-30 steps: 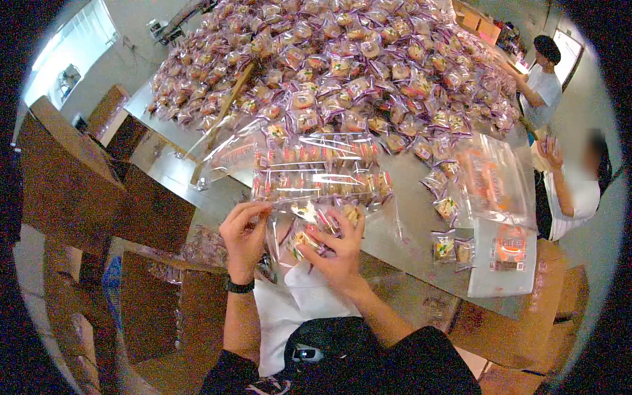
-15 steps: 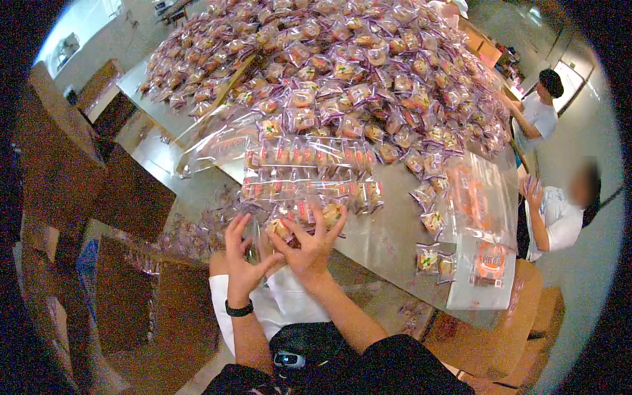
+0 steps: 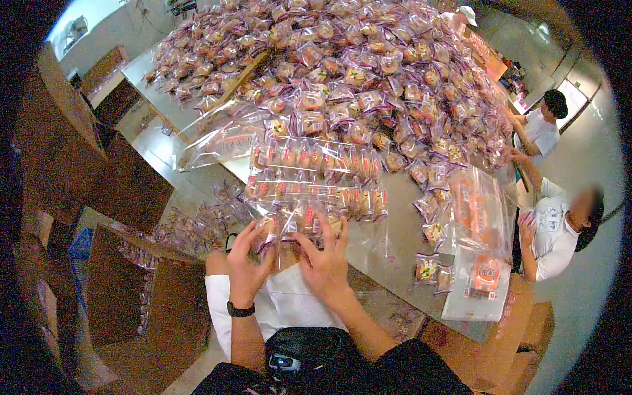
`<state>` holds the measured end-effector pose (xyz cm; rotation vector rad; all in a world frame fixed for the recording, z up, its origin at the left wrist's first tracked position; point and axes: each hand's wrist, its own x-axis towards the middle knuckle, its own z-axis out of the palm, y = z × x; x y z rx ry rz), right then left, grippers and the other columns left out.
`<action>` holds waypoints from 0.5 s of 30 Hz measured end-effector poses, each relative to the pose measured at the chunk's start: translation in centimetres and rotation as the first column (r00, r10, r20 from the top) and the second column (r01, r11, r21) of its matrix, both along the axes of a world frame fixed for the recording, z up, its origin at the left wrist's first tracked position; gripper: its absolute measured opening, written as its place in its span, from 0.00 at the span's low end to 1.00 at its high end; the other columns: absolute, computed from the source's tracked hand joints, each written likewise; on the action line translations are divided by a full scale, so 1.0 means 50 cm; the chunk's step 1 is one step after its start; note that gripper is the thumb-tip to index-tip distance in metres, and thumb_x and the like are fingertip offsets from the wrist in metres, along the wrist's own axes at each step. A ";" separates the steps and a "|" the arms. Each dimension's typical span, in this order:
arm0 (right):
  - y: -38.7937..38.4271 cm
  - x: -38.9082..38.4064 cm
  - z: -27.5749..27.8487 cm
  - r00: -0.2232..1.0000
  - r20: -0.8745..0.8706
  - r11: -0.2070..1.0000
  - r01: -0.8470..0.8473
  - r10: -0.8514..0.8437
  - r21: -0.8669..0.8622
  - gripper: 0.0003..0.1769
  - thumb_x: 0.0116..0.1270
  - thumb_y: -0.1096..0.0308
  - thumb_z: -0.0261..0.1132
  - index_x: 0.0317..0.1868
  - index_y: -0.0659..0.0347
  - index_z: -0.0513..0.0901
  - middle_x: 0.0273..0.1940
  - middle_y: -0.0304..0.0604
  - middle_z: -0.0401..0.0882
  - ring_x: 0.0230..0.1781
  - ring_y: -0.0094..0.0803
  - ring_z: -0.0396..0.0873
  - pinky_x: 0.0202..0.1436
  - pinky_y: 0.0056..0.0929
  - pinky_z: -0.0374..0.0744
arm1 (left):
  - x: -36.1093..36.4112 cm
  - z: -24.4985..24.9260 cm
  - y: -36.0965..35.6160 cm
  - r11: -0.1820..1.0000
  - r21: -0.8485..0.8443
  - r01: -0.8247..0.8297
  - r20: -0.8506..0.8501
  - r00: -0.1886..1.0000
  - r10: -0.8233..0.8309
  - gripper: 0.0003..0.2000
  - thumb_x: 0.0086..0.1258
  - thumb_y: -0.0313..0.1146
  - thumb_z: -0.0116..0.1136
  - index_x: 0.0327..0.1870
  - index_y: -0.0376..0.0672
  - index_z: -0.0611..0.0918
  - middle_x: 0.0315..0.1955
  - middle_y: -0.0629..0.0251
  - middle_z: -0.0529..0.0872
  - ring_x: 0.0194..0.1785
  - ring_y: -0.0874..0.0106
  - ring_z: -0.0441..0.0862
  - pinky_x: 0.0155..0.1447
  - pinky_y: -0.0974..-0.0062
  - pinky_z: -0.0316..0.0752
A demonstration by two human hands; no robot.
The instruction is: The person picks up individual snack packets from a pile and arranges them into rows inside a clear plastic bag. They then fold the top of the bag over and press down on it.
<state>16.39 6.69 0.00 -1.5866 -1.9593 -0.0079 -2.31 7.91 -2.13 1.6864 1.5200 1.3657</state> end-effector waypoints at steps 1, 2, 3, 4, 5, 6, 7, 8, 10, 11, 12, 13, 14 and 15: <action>0.000 0.001 -0.005 1.000 -0.011 1.000 0.002 -0.001 0.028 0.23 0.60 0.69 0.75 0.57 0.41 0.87 0.76 0.53 0.65 0.78 0.71 0.54 0.79 0.66 0.61 | 0.003 -0.004 -0.002 0.998 0.036 -0.060 0.010 0.998 0.059 0.25 0.56 0.26 0.76 0.58 0.44 0.86 0.65 0.50 0.81 0.67 0.50 0.79 0.67 0.58 0.77; 0.000 0.005 -0.012 1.000 -0.024 0.998 0.002 -0.001 0.057 0.22 0.60 0.70 0.76 0.55 0.44 0.87 0.76 0.54 0.64 0.77 0.71 0.56 0.78 0.65 0.62 | 0.002 -0.010 -0.002 0.990 0.072 -0.120 0.021 0.993 0.119 0.23 0.56 0.26 0.75 0.56 0.44 0.87 0.64 0.50 0.81 0.66 0.50 0.79 0.66 0.57 0.78; 0.001 0.009 -0.018 0.999 -0.037 0.996 0.003 0.000 0.085 0.20 0.60 0.70 0.76 0.54 0.47 0.87 0.76 0.55 0.64 0.76 0.71 0.57 0.76 0.65 0.64 | -0.003 -0.016 -0.002 0.981 0.160 -0.109 -0.052 0.992 0.118 0.21 0.56 0.25 0.75 0.53 0.44 0.88 0.64 0.51 0.82 0.65 0.50 0.80 0.65 0.58 0.78; 0.003 0.015 -0.022 0.999 -0.038 0.995 -0.007 0.011 0.096 0.21 0.60 0.69 0.77 0.55 0.45 0.87 0.76 0.53 0.65 0.76 0.71 0.58 0.76 0.65 0.65 | -0.007 -0.024 -0.002 0.966 0.244 -0.089 -0.123 0.985 0.122 0.19 0.56 0.24 0.74 0.51 0.45 0.89 0.63 0.51 0.82 0.64 0.51 0.80 0.64 0.58 0.78; 0.002 0.023 -0.027 0.999 -0.037 0.995 -0.015 0.019 0.103 0.22 0.60 0.68 0.77 0.56 0.43 0.86 0.76 0.51 0.66 0.75 0.70 0.59 0.75 0.65 0.66 | -0.009 -0.030 -0.006 0.945 0.320 -0.061 -0.194 0.973 0.128 0.17 0.55 0.24 0.74 0.48 0.45 0.91 0.63 0.52 0.82 0.63 0.51 0.80 0.63 0.58 0.78; -0.001 0.030 -0.033 0.999 -0.037 0.994 -0.023 0.027 0.108 0.23 0.61 0.67 0.77 0.57 0.41 0.86 0.75 0.49 0.68 0.75 0.70 0.60 0.74 0.65 0.68 | -0.006 -0.030 -0.012 0.956 0.293 -0.034 -0.221 0.970 0.103 0.17 0.57 0.23 0.72 0.49 0.48 0.91 0.63 0.51 0.81 0.64 0.51 0.79 0.64 0.58 0.78; -0.002 0.038 -0.041 0.997 -0.067 0.989 -0.018 0.028 0.149 0.23 0.60 0.68 0.78 0.56 0.41 0.86 0.74 0.48 0.70 0.74 0.70 0.62 0.73 0.64 0.69 | -0.002 -0.025 -0.017 0.964 0.268 -0.009 -0.248 0.966 0.078 0.17 0.59 0.22 0.69 0.50 0.50 0.92 0.63 0.51 0.81 0.64 0.51 0.79 0.64 0.59 0.77; -0.001 0.045 -0.050 0.995 -0.097 0.982 -0.013 0.032 0.191 0.23 0.59 0.68 0.79 0.55 0.41 0.86 0.73 0.48 0.71 0.73 0.70 0.64 0.72 0.63 0.71 | 0.002 -0.020 -0.020 0.970 0.243 0.013 -0.275 0.960 0.056 0.18 0.61 0.21 0.67 0.51 0.52 0.92 0.64 0.50 0.80 0.65 0.51 0.78 0.64 0.60 0.77; -0.001 0.067 -0.077 0.992 -0.109 0.952 -0.028 0.064 0.304 0.24 0.57 0.69 0.80 0.54 0.41 0.86 0.71 0.46 0.75 0.71 0.68 0.67 0.71 0.61 0.73 | 0.011 -0.014 -0.021 0.970 0.242 0.000 -0.320 0.944 0.080 0.17 0.58 0.21 0.69 0.49 0.48 0.92 0.63 0.52 0.81 0.63 0.51 0.79 0.63 0.59 0.77; -0.006 0.080 -0.096 0.992 -0.091 0.927 -0.047 0.086 0.371 0.25 0.56 0.69 0.81 0.53 0.41 0.86 0.70 0.46 0.76 0.70 0.67 0.68 0.70 0.60 0.74 | 0.014 -0.010 -0.022 0.970 0.241 -0.002 -0.346 0.934 0.088 0.17 0.57 0.21 0.69 0.47 0.47 0.92 0.62 0.53 0.81 0.63 0.51 0.79 0.63 0.59 0.77; -0.014 0.088 -0.105 0.992 -0.072 0.898 -0.063 0.104 0.435 0.25 0.55 0.70 0.82 0.53 0.41 0.86 0.69 0.45 0.77 0.70 0.66 0.70 0.69 0.59 0.75 | 0.016 -0.006 -0.026 0.974 0.228 -0.015 -0.375 0.921 0.102 0.21 0.58 0.20 0.67 0.53 0.49 0.91 0.61 0.54 0.81 0.60 0.52 0.79 0.62 0.59 0.78; -0.023 0.093 -0.113 0.992 -0.063 0.903 -0.075 0.112 0.424 0.25 0.55 0.69 0.82 0.53 0.42 0.86 0.69 0.45 0.77 0.70 0.65 0.70 0.70 0.59 0.75 | 0.021 0.001 -0.028 0.974 0.220 -0.047 -0.393 0.910 0.133 0.22 0.59 0.20 0.67 0.56 0.49 0.90 0.61 0.54 0.81 0.59 0.53 0.79 0.61 0.59 0.78; -0.030 0.097 -0.118 0.991 -0.053 0.906 -0.087 0.119 0.414 0.25 0.55 0.68 0.82 0.53 0.42 0.87 0.70 0.44 0.77 0.70 0.64 0.70 0.70 0.58 0.75 | 0.028 0.010 -0.029 0.974 0.215 -0.077 -0.409 0.898 0.161 0.23 0.60 0.20 0.66 0.58 0.50 0.89 0.60 0.54 0.81 0.58 0.53 0.80 0.60 0.59 0.78; -0.031 0.096 -0.113 0.991 -0.042 0.909 -0.097 0.124 0.404 0.25 0.55 0.68 0.82 0.53 0.42 0.87 0.70 0.44 0.76 0.70 0.63 0.70 0.70 0.57 0.75 | 0.032 0.014 -0.027 0.972 0.211 -0.106 -0.425 0.885 0.189 0.25 0.60 0.19 0.66 0.60 0.51 0.89 0.59 0.54 0.81 0.57 0.54 0.80 0.59 0.59 0.78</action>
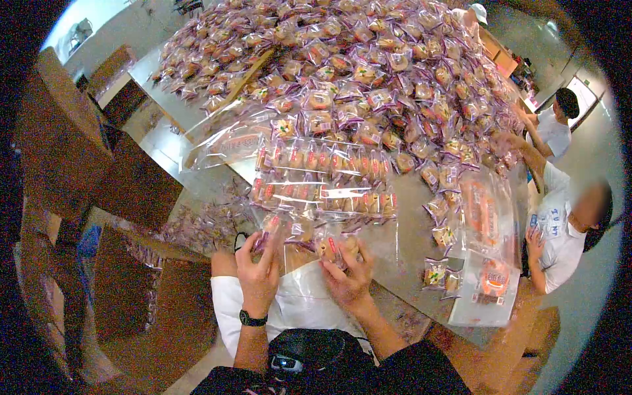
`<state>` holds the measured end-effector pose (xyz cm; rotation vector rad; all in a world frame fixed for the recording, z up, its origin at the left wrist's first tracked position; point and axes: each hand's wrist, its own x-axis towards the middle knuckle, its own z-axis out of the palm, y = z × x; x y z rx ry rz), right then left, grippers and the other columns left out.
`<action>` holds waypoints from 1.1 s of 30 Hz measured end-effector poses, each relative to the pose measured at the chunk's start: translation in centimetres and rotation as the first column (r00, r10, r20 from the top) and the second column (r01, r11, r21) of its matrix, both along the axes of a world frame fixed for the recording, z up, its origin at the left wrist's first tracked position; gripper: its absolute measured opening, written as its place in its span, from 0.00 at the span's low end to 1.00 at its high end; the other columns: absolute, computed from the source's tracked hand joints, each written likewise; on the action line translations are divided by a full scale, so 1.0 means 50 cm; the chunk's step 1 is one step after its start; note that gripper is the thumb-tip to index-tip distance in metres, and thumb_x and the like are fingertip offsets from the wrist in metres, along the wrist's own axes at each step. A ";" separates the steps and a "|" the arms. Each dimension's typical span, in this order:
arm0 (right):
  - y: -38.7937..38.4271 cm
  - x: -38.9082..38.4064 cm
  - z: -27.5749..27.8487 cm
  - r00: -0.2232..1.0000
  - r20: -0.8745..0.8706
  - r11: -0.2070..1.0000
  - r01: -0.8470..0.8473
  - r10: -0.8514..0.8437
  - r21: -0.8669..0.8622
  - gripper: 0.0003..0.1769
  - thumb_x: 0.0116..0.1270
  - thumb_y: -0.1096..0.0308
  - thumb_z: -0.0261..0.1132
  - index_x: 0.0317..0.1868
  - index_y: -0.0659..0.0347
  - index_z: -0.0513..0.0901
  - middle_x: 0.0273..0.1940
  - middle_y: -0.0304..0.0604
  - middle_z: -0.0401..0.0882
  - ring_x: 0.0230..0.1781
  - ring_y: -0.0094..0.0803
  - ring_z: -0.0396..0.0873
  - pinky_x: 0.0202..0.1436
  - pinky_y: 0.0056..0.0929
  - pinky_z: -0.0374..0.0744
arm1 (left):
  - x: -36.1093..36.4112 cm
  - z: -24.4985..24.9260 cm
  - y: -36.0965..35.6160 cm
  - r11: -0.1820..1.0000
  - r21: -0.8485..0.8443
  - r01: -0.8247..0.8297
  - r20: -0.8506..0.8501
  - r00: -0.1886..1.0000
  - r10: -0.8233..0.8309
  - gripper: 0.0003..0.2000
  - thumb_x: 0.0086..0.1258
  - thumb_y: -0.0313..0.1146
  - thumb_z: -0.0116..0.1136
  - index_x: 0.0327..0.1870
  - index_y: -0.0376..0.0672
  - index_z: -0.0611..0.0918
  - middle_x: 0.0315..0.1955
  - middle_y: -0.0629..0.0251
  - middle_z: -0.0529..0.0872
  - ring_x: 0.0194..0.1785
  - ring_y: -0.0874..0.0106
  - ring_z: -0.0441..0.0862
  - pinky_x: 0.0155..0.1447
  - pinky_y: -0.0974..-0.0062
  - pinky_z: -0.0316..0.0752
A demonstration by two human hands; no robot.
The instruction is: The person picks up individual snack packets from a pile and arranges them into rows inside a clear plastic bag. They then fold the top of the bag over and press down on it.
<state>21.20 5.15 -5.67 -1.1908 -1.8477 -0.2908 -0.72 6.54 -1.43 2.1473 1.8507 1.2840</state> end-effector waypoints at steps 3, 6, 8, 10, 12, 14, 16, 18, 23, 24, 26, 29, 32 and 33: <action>-0.006 -0.011 0.026 0.994 0.070 0.966 0.095 -0.080 -0.242 0.29 0.59 0.64 0.80 0.61 0.39 0.85 0.70 0.43 0.77 0.69 0.60 0.73 0.65 0.53 0.80 | -0.005 -0.021 -0.001 1.000 -0.018 -0.009 0.016 1.000 0.009 0.26 0.63 0.20 0.67 0.63 0.52 0.87 0.58 0.54 0.82 0.55 0.54 0.80 0.58 0.60 0.78; 0.000 -0.014 0.027 0.983 0.166 0.889 0.145 -0.080 -0.435 0.33 0.64 0.61 0.76 0.70 0.37 0.79 0.70 0.43 0.76 0.67 0.59 0.75 0.57 0.49 0.86 | -0.005 -0.026 0.002 1.000 0.016 -0.010 -0.004 1.000 0.010 0.26 0.63 0.21 0.67 0.65 0.51 0.86 0.58 0.53 0.81 0.55 0.54 0.80 0.57 0.60 0.79; 0.005 -0.009 0.036 0.977 0.211 0.898 0.120 -0.031 -0.424 0.34 0.67 0.60 0.73 0.74 0.37 0.76 0.71 0.45 0.75 0.66 0.57 0.76 0.53 0.47 0.87 | -0.004 -0.024 0.002 1.000 0.011 -0.008 -0.004 1.000 0.008 0.26 0.64 0.22 0.68 0.66 0.50 0.85 0.58 0.53 0.81 0.55 0.53 0.80 0.56 0.60 0.79; 0.013 -0.006 0.057 0.969 0.246 0.895 0.114 -0.005 -0.432 0.35 0.68 0.58 0.72 0.75 0.38 0.74 0.71 0.46 0.75 0.65 0.56 0.77 0.51 0.47 0.88 | 0.001 -0.018 0.006 1.000 -0.003 -0.006 -0.004 1.000 0.006 0.25 0.65 0.23 0.68 0.66 0.48 0.84 0.58 0.52 0.81 0.55 0.53 0.80 0.56 0.60 0.79; 0.019 -0.009 0.082 0.963 0.269 0.877 0.123 0.006 -0.463 0.35 0.68 0.57 0.71 0.75 0.40 0.74 0.70 0.47 0.76 0.65 0.55 0.77 0.52 0.47 0.88 | 0.007 -0.008 0.007 0.999 -0.032 -0.011 -0.003 1.000 0.011 0.23 0.66 0.23 0.69 0.64 0.46 0.85 0.58 0.52 0.81 0.54 0.54 0.80 0.56 0.60 0.79; 0.034 0.007 0.064 0.961 0.276 0.889 0.128 -0.003 -0.439 0.36 0.67 0.56 0.72 0.76 0.40 0.74 0.69 0.47 0.77 0.64 0.53 0.78 0.51 0.47 0.87 | 0.003 -0.019 0.006 0.998 -0.053 0.020 0.038 0.999 -0.018 0.21 0.68 0.24 0.68 0.62 0.43 0.85 0.59 0.50 0.80 0.57 0.52 0.80 0.57 0.60 0.80; 0.052 0.023 0.048 0.957 0.290 0.908 0.138 -0.020 -0.395 0.36 0.64 0.58 0.73 0.74 0.42 0.76 0.67 0.46 0.79 0.63 0.50 0.79 0.51 0.46 0.87 | 0.005 -0.037 0.014 0.997 -0.052 0.049 0.121 0.992 -0.042 0.20 0.69 0.24 0.68 0.62 0.42 0.84 0.60 0.48 0.78 0.60 0.50 0.79 0.59 0.59 0.79; 0.064 0.032 0.041 0.950 0.309 0.929 0.147 -0.037 -0.340 0.34 0.61 0.63 0.74 0.70 0.46 0.79 0.64 0.46 0.81 0.60 0.48 0.80 0.51 0.43 0.86 | 0.014 -0.057 0.022 0.997 -0.037 0.068 0.242 0.969 -0.057 0.21 0.70 0.23 0.67 0.64 0.41 0.81 0.63 0.46 0.75 0.63 0.47 0.78 0.62 0.58 0.79; 0.089 0.053 0.036 0.957 0.279 0.921 0.174 -0.075 -0.350 0.36 0.61 0.64 0.74 0.71 0.44 0.78 0.64 0.45 0.80 0.62 0.49 0.78 0.56 0.46 0.85 | 0.047 -0.045 0.064 0.992 -0.057 0.109 0.315 0.945 -0.086 0.25 0.73 0.23 0.65 0.70 0.43 0.75 0.69 0.42 0.69 0.67 0.45 0.77 0.64 0.56 0.79; 0.099 0.063 0.030 0.954 0.287 0.911 0.191 -0.085 -0.366 0.36 0.61 0.64 0.74 0.72 0.43 0.77 0.65 0.45 0.80 0.63 0.49 0.78 0.58 0.47 0.84 | 0.060 -0.024 0.077 0.992 -0.048 0.120 0.297 0.950 -0.100 0.25 0.73 0.23 0.65 0.70 0.43 0.75 0.70 0.42 0.68 0.67 0.46 0.77 0.64 0.56 0.79; 0.127 0.095 0.016 0.954 0.270 0.901 0.225 -0.127 -0.372 0.36 0.61 0.64 0.74 0.71 0.43 0.77 0.65 0.45 0.80 0.64 0.50 0.77 0.61 0.49 0.82 | 0.110 0.003 0.095 0.985 -0.108 0.136 0.310 0.946 -0.097 0.22 0.74 0.25 0.64 0.67 0.42 0.77 0.71 0.39 0.68 0.68 0.43 0.77 0.63 0.57 0.80; 0.153 0.148 0.023 0.960 0.250 0.889 0.219 -0.123 -0.403 0.36 0.60 0.65 0.74 0.71 0.43 0.77 0.65 0.46 0.80 0.65 0.53 0.76 0.61 0.51 0.82 | 0.188 -0.022 0.112 0.983 -0.063 0.170 0.342 0.929 -0.139 0.18 0.74 0.29 0.64 0.64 0.42 0.78 0.71 0.39 0.70 0.69 0.40 0.75 0.62 0.56 0.81; 0.145 0.173 0.079 0.945 0.321 0.838 0.222 -0.060 -0.498 0.39 0.63 0.64 0.73 0.76 0.43 0.71 0.71 0.51 0.74 0.73 0.63 0.68 0.64 0.55 0.82 | 0.204 -0.030 0.109 0.995 -0.015 0.103 0.379 0.921 -0.089 0.17 0.72 0.30 0.66 0.60 0.42 0.81 0.69 0.40 0.73 0.66 0.43 0.78 0.64 0.56 0.77; 0.128 0.163 0.091 0.921 0.385 0.849 0.250 -0.060 -0.465 0.41 0.64 0.64 0.72 0.78 0.43 0.69 0.74 0.52 0.71 0.75 0.65 0.65 0.65 0.55 0.82 | 0.188 -0.004 0.098 0.990 -0.116 0.075 0.280 0.959 -0.040 0.16 0.71 0.30 0.68 0.59 0.42 0.82 0.67 0.44 0.78 0.66 0.45 0.79 0.63 0.57 0.76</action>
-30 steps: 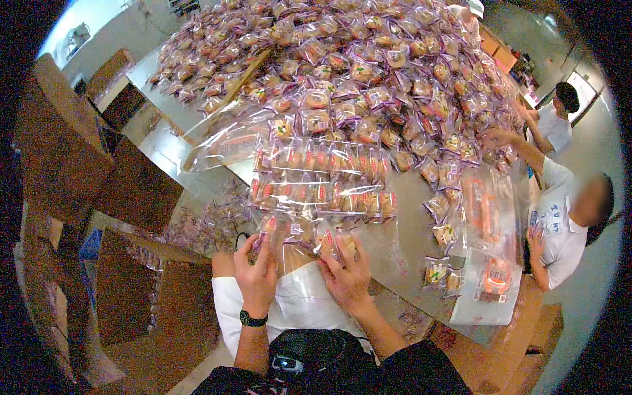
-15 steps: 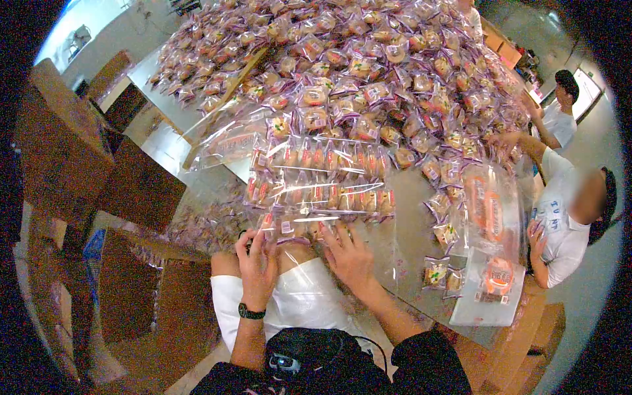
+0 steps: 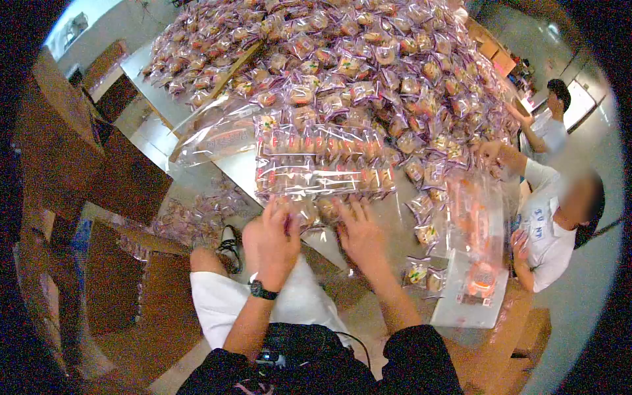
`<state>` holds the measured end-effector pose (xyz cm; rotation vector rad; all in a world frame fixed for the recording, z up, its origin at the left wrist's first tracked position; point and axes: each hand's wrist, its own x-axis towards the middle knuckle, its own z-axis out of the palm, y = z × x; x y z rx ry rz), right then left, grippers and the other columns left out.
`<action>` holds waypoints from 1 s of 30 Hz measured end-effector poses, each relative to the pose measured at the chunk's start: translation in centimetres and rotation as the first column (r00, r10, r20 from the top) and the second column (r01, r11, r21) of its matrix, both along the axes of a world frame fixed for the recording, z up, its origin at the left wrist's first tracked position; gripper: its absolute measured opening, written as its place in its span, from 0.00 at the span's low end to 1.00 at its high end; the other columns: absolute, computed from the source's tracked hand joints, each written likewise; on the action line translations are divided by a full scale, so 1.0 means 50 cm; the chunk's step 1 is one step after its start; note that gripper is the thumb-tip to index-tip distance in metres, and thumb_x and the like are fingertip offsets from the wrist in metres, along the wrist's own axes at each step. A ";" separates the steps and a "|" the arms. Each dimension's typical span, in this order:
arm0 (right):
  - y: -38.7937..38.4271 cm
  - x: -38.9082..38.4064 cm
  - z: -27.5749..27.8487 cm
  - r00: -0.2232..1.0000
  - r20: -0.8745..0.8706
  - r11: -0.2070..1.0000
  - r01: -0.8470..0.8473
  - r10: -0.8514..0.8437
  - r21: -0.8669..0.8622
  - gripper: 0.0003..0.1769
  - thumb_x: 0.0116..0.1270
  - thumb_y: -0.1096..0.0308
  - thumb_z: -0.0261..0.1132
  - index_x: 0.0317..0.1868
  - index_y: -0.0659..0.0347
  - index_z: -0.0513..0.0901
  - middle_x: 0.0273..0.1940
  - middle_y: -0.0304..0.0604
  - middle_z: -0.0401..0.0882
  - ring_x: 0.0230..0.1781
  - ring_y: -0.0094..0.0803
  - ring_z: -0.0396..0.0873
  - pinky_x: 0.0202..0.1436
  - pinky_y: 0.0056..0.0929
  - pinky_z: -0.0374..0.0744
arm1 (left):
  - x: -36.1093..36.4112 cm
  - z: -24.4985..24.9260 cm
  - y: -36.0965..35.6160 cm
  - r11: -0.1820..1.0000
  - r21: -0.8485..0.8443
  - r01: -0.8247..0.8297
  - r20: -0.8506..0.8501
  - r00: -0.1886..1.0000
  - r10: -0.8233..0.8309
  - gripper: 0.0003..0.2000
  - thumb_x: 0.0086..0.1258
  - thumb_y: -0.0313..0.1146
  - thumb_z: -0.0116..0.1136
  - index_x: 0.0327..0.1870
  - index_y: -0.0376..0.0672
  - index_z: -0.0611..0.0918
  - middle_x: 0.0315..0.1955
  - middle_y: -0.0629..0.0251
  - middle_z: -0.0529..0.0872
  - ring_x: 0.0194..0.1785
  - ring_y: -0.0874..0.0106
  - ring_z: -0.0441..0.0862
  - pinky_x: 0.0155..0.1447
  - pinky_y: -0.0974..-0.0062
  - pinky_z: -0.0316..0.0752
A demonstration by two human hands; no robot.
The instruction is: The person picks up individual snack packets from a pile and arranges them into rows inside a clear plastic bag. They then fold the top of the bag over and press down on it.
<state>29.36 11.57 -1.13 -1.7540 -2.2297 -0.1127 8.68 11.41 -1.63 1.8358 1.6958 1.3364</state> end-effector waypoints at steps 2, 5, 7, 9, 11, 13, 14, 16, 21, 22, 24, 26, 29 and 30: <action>-0.029 -0.025 0.013 0.998 0.047 0.995 0.038 -0.034 -0.091 0.44 0.67 0.60 0.70 0.82 0.42 0.62 0.80 0.57 0.59 0.80 0.70 0.56 0.68 0.57 0.80 | -0.040 0.013 -0.011 0.997 0.065 -0.035 -0.135 0.990 0.043 0.18 0.71 0.30 0.68 0.61 0.42 0.81 0.67 0.45 0.78 0.65 0.47 0.79 0.64 0.57 0.76; -0.060 -0.059 0.019 0.988 -0.012 0.981 0.153 -0.155 -0.122 0.46 0.67 0.58 0.70 0.83 0.46 0.60 0.80 0.63 0.57 0.78 0.69 0.58 0.71 0.59 0.77 | -0.065 -0.003 -0.034 0.996 0.077 -0.051 -0.164 0.984 0.063 0.18 0.68 0.31 0.69 0.58 0.44 0.83 0.64 0.52 0.82 0.64 0.51 0.81 0.65 0.55 0.74; -0.068 -0.080 0.031 0.987 -0.036 0.987 0.156 -0.157 -0.035 0.44 0.65 0.59 0.71 0.81 0.49 0.65 0.79 0.64 0.58 0.76 0.67 0.61 0.72 0.58 0.74 | -0.071 -0.007 -0.040 0.992 0.118 -0.044 -0.210 0.975 0.068 0.19 0.67 0.30 0.70 0.59 0.43 0.83 0.63 0.52 0.84 0.62 0.52 0.82 0.64 0.56 0.75; -0.076 -0.086 0.031 0.994 -0.016 0.993 0.112 -0.111 0.043 0.43 0.65 0.60 0.71 0.80 0.52 0.68 0.79 0.63 0.60 0.76 0.64 0.63 0.74 0.57 0.70 | -0.066 0.000 -0.048 0.992 0.112 -0.056 -0.115 0.991 0.069 0.19 0.67 0.30 0.70 0.59 0.42 0.83 0.61 0.52 0.85 0.58 0.53 0.84 0.62 0.58 0.77; -0.076 -0.083 0.017 0.998 0.051 0.993 0.017 -0.023 0.113 0.42 0.65 0.60 0.69 0.80 0.53 0.68 0.78 0.60 0.62 0.76 0.58 0.64 0.77 0.58 0.65 | -0.064 0.006 -0.048 0.990 0.130 -0.054 -0.072 0.995 0.064 0.19 0.66 0.29 0.70 0.58 0.40 0.83 0.60 0.52 0.86 0.55 0.54 0.86 0.61 0.59 0.78; -0.059 -0.081 -0.026 0.988 0.064 0.982 -0.145 0.138 0.123 0.40 0.64 0.62 0.68 0.78 0.51 0.71 0.77 0.53 0.67 0.76 0.51 0.66 0.75 0.54 0.64 | -0.071 0.007 -0.043 0.984 0.174 -0.043 -0.086 0.995 0.059 0.19 0.66 0.29 0.71 0.58 0.38 0.83 0.60 0.52 0.87 0.53 0.54 0.87 0.59 0.61 0.80; -0.054 -0.083 -0.043 0.973 0.070 0.966 -0.228 0.220 0.125 0.39 0.63 0.63 0.68 0.77 0.50 0.73 0.76 0.50 0.69 0.75 0.48 0.67 0.74 0.52 0.64 | -0.073 0.002 -0.045 0.989 0.145 -0.032 -0.070 0.997 0.042 0.20 0.65 0.29 0.71 0.59 0.39 0.84 0.59 0.52 0.87 0.55 0.53 0.86 0.61 0.61 0.80; -0.041 -0.115 -0.021 0.945 0.222 0.954 -0.271 0.239 0.126 0.35 0.64 0.64 0.66 0.74 0.49 0.76 0.73 0.44 0.73 0.73 0.44 0.69 0.72 0.52 0.63 | -0.077 -0.009 -0.051 0.996 0.084 -0.004 -0.042 0.999 0.007 0.22 0.64 0.29 0.73 0.61 0.39 0.84 0.57 0.54 0.87 0.60 0.52 0.83 0.63 0.60 0.79; 0.008 -0.118 -0.034 0.982 0.077 0.976 -0.178 0.170 0.122 0.29 0.60 0.63 0.70 0.65 0.47 0.83 0.65 0.40 0.78 0.67 0.42 0.71 0.71 0.59 0.59 | -0.092 0.022 -0.043 0.981 0.158 -0.114 -0.134 0.982 0.135 0.18 0.60 0.29 0.75 0.52 0.43 0.88 0.53 0.58 0.89 0.54 0.57 0.87 0.57 0.63 0.82; 0.003 -0.109 -0.039 0.988 0.021 0.977 -0.157 0.156 0.141 0.29 0.59 0.62 0.72 0.63 0.47 0.83 0.64 0.39 0.79 0.66 0.42 0.72 0.71 0.60 0.58 | -0.093 0.019 -0.047 0.976 0.186 -0.116 -0.132 0.981 0.142 0.17 0.59 0.28 0.76 0.51 0.44 0.89 0.52 0.59 0.89 0.52 0.59 0.87 0.55 0.65 0.83; -0.007 -0.104 -0.039 0.989 -0.049 0.976 -0.126 0.137 0.176 0.30 0.56 0.61 0.75 0.62 0.48 0.84 0.63 0.39 0.79 0.65 0.43 0.72 0.70 0.60 0.59 | -0.090 0.010 -0.056 0.975 0.144 -0.168 -0.025 0.985 0.173 0.12 0.57 0.28 0.76 0.43 0.43 0.89 0.45 0.62 0.88 0.48 0.59 0.86 0.51 0.65 0.82; -0.017 -0.119 -0.034 0.988 -0.086 0.973 -0.111 0.131 0.203 0.32 0.54 0.59 0.78 0.61 0.48 0.83 0.63 0.39 0.79 0.63 0.44 0.73 0.69 0.58 0.62 | -0.092 -0.003 -0.054 0.967 0.162 -0.195 0.000 0.980 0.198 0.10 0.55 0.28 0.77 0.38 0.43 0.89 0.41 0.64 0.87 0.44 0.62 0.85 0.46 0.66 0.81; -0.008 -0.156 -0.039 0.967 -0.172 0.974 -0.159 0.186 0.162 0.32 0.56 0.58 0.77 0.62 0.51 0.82 0.64 0.42 0.79 0.60 0.47 0.75 0.67 0.52 0.68 | -0.100 -0.022 -0.052 0.952 0.244 -0.184 -0.079 0.975 0.209 0.10 0.55 0.27 0.78 0.37 0.44 0.87 0.39 0.66 0.86 0.40 0.66 0.85 0.39 0.68 0.81; -0.008 -0.167 -0.034 0.967 -0.176 0.972 -0.153 0.184 0.176 0.32 0.56 0.59 0.77 0.63 0.51 0.82 0.63 0.43 0.79 0.59 0.47 0.75 0.65 0.51 0.69 | -0.097 -0.021 -0.053 0.950 0.250 -0.187 -0.093 0.972 0.215 0.10 0.55 0.27 0.78 0.36 0.45 0.87 0.38 0.66 0.85 0.38 0.66 0.84 0.38 0.67 0.80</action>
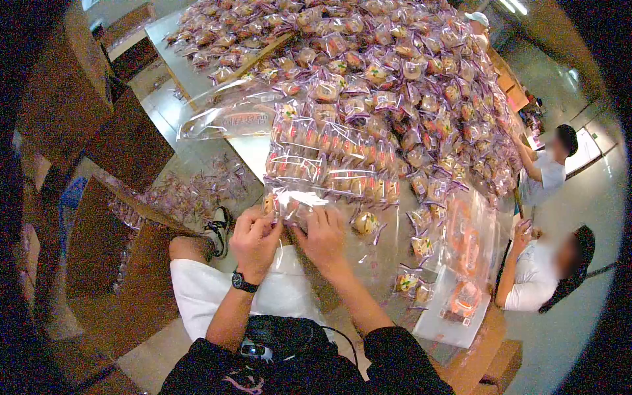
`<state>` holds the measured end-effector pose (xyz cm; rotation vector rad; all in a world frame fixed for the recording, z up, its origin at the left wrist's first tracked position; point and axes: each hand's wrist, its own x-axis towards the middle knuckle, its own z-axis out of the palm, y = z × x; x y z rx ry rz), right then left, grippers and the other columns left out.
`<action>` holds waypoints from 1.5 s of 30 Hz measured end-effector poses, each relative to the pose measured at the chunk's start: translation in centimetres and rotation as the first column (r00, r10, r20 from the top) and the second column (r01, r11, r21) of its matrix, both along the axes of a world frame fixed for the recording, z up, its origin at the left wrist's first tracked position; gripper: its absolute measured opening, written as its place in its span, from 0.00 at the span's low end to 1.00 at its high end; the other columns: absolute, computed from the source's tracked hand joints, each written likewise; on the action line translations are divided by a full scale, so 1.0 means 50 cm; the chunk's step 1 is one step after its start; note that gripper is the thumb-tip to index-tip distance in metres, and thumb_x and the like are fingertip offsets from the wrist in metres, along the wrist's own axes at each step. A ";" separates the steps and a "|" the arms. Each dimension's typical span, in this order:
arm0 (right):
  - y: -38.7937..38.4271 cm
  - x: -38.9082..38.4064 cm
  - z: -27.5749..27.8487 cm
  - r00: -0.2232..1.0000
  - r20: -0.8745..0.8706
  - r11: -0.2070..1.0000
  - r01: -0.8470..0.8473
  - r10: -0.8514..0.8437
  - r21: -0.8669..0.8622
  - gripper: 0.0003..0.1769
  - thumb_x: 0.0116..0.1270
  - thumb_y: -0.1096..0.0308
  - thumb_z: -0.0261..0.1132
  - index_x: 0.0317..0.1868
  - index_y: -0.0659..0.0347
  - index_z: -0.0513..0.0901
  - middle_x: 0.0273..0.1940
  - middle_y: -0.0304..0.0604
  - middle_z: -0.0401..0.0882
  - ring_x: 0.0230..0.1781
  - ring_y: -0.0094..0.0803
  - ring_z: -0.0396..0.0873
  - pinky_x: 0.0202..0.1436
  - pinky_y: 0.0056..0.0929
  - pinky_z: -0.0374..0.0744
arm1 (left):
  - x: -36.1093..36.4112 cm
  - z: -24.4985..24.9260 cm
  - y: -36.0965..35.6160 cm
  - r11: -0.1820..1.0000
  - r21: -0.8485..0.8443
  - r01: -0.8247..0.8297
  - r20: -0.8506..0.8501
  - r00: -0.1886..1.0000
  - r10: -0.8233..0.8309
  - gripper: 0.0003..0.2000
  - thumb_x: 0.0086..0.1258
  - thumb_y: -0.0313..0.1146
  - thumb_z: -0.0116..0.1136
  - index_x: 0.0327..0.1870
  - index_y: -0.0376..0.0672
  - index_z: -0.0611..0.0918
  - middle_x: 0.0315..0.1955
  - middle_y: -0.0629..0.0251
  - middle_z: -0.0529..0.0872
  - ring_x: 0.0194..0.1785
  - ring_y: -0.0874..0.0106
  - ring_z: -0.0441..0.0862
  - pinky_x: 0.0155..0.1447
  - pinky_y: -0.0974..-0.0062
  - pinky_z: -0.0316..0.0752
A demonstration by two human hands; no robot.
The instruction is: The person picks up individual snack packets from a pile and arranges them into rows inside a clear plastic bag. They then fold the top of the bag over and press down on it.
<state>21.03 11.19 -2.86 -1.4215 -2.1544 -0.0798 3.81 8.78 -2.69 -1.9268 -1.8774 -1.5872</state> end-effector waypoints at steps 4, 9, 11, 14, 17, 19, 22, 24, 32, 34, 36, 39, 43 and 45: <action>0.000 -0.035 0.025 0.998 0.050 1.000 0.027 -0.027 -0.005 0.29 0.56 0.64 0.77 0.61 0.52 0.83 0.62 0.44 0.78 0.58 0.49 0.77 0.61 0.48 0.73 | -0.004 -0.006 0.004 1.000 -0.006 0.011 0.027 1.000 -0.010 0.13 0.55 0.27 0.76 0.37 0.42 0.82 0.30 0.63 0.79 0.42 0.58 0.83 0.44 0.60 0.79; 0.028 -0.016 0.004 0.993 0.096 0.997 0.058 -0.063 0.055 0.29 0.59 0.70 0.70 0.63 0.48 0.82 0.53 0.45 0.78 0.53 0.48 0.77 0.58 0.51 0.74 | -0.022 0.059 0.030 0.941 -0.337 0.037 0.009 0.999 -0.036 0.28 0.62 0.32 0.73 0.63 0.37 0.77 0.46 0.52 0.86 0.51 0.51 0.85 0.51 0.57 0.81; 0.036 0.005 -0.004 0.994 0.092 0.997 0.047 -0.053 0.059 0.28 0.58 0.72 0.70 0.62 0.48 0.82 0.54 0.44 0.78 0.53 0.48 0.77 0.58 0.50 0.74 | -0.021 0.048 0.038 0.928 -0.357 0.108 0.012 0.994 -0.111 0.34 0.64 0.35 0.73 0.70 0.34 0.73 0.52 0.47 0.86 0.55 0.49 0.85 0.55 0.55 0.81; 0.040 0.045 0.016 0.983 0.161 0.996 0.088 -0.089 0.014 0.30 0.52 0.71 0.73 0.59 0.47 0.83 0.57 0.42 0.78 0.56 0.47 0.76 0.61 0.50 0.72 | 0.035 0.007 0.053 0.889 -0.394 0.232 0.137 0.972 -0.193 0.39 0.66 0.39 0.70 0.75 0.32 0.66 0.52 0.40 0.87 0.52 0.45 0.86 0.53 0.51 0.82; 0.044 0.096 0.015 0.973 0.188 0.991 0.126 -0.132 0.046 0.31 0.48 0.68 0.77 0.57 0.48 0.84 0.56 0.40 0.82 0.57 0.45 0.76 0.65 0.49 0.70 | 0.090 0.040 0.061 0.785 -0.571 0.238 0.132 0.971 -0.198 0.44 0.65 0.36 0.70 0.80 0.33 0.59 0.48 0.42 0.87 0.42 0.48 0.89 0.43 0.52 0.85; 0.044 0.128 0.021 0.970 0.179 0.986 0.155 -0.163 0.060 0.27 0.49 0.66 0.78 0.54 0.51 0.85 0.52 0.39 0.84 0.58 0.45 0.76 0.66 0.48 0.68 | 0.119 0.031 0.057 0.840 -0.494 0.223 0.096 0.975 -0.202 0.38 0.65 0.37 0.70 0.74 0.35 0.64 0.35 0.45 0.88 0.34 0.47 0.89 0.36 0.52 0.83; 0.036 0.163 0.010 0.939 0.254 0.972 0.212 -0.231 0.100 0.28 0.51 0.63 0.79 0.55 0.52 0.85 0.50 0.39 0.85 0.57 0.43 0.76 0.67 0.50 0.67 | 0.134 0.024 0.042 0.855 -0.417 0.309 0.143 0.951 -0.274 0.32 0.68 0.42 0.69 0.67 0.39 0.67 0.30 0.45 0.89 0.32 0.45 0.88 0.35 0.49 0.82; 0.018 0.178 0.008 0.928 0.273 0.967 0.243 -0.255 0.075 0.28 0.51 0.62 0.78 0.56 0.51 0.85 0.51 0.39 0.85 0.57 0.44 0.76 0.68 0.52 0.67 | 0.150 0.018 0.027 0.826 -0.452 0.336 0.165 0.942 -0.293 0.32 0.68 0.42 0.69 0.67 0.40 0.67 0.30 0.45 0.88 0.33 0.45 0.88 0.35 0.49 0.82; -0.055 0.138 0.010 0.986 0.062 0.973 0.165 -0.156 -0.162 0.32 0.55 0.58 0.80 0.60 0.57 0.80 0.58 0.51 0.80 0.59 0.55 0.79 0.62 0.54 0.77 | 0.079 0.051 -0.040 0.850 -0.403 0.338 0.241 0.936 -0.258 0.24 0.65 0.41 0.73 0.56 0.40 0.77 0.46 0.48 0.87 0.44 0.49 0.88 0.44 0.56 0.84; -0.058 0.114 0.002 0.987 -0.142 0.963 0.027 -0.068 -0.270 0.31 0.60 0.61 0.79 0.62 0.58 0.79 0.62 0.56 0.78 0.57 0.57 0.82 0.55 0.45 0.84 | 0.063 0.030 -0.058 0.856 -0.390 0.340 0.285 0.928 -0.239 0.21 0.66 0.36 0.72 0.56 0.42 0.78 0.48 0.53 0.83 0.45 0.50 0.87 0.46 0.56 0.83; -0.059 0.087 0.011 0.987 -0.152 0.965 0.010 -0.051 -0.263 0.31 0.60 0.62 0.79 0.62 0.58 0.79 0.64 0.55 0.77 0.59 0.57 0.81 0.59 0.46 0.83 | 0.057 0.010 -0.067 0.878 -0.300 0.373 0.326 0.905 -0.273 0.16 0.65 0.27 0.71 0.52 0.40 0.81 0.47 0.56 0.80 0.43 0.53 0.86 0.44 0.59 0.83; -0.065 0.085 0.017 0.986 -0.162 0.959 -0.091 0.048 -0.267 0.35 0.58 0.66 0.78 0.68 0.51 0.78 0.69 0.57 0.72 0.66 0.58 0.77 0.67 0.47 0.79 | 0.057 -0.007 -0.076 0.842 -0.233 0.487 0.486 0.808 -0.332 0.15 0.65 0.21 0.69 0.52 0.38 0.81 0.47 0.56 0.81 0.43 0.59 0.88 0.43 0.66 0.84; -0.079 0.048 0.029 0.975 -0.210 0.965 -0.124 0.074 -0.233 0.39 0.56 0.71 0.78 0.70 0.44 0.80 0.74 0.59 0.66 0.71 0.61 0.71 0.73 0.49 0.74 | 0.049 -0.006 -0.076 0.843 -0.144 0.519 0.556 0.747 -0.365 0.12 0.66 0.21 0.69 0.49 0.37 0.82 0.42 0.56 0.84 0.40 0.65 0.87 0.42 0.70 0.82; -0.076 0.055 -0.020 0.964 -0.266 0.975 -0.081 0.023 -0.207 0.35 0.56 0.71 0.79 0.66 0.48 0.83 0.76 0.59 0.66 0.73 0.61 0.70 0.75 0.48 0.73 | 0.044 0.001 -0.082 0.829 -0.114 0.547 0.545 0.732 -0.408 0.11 0.66 0.21 0.68 0.48 0.37 0.83 0.38 0.56 0.85 0.37 0.67 0.87 0.41 0.71 0.82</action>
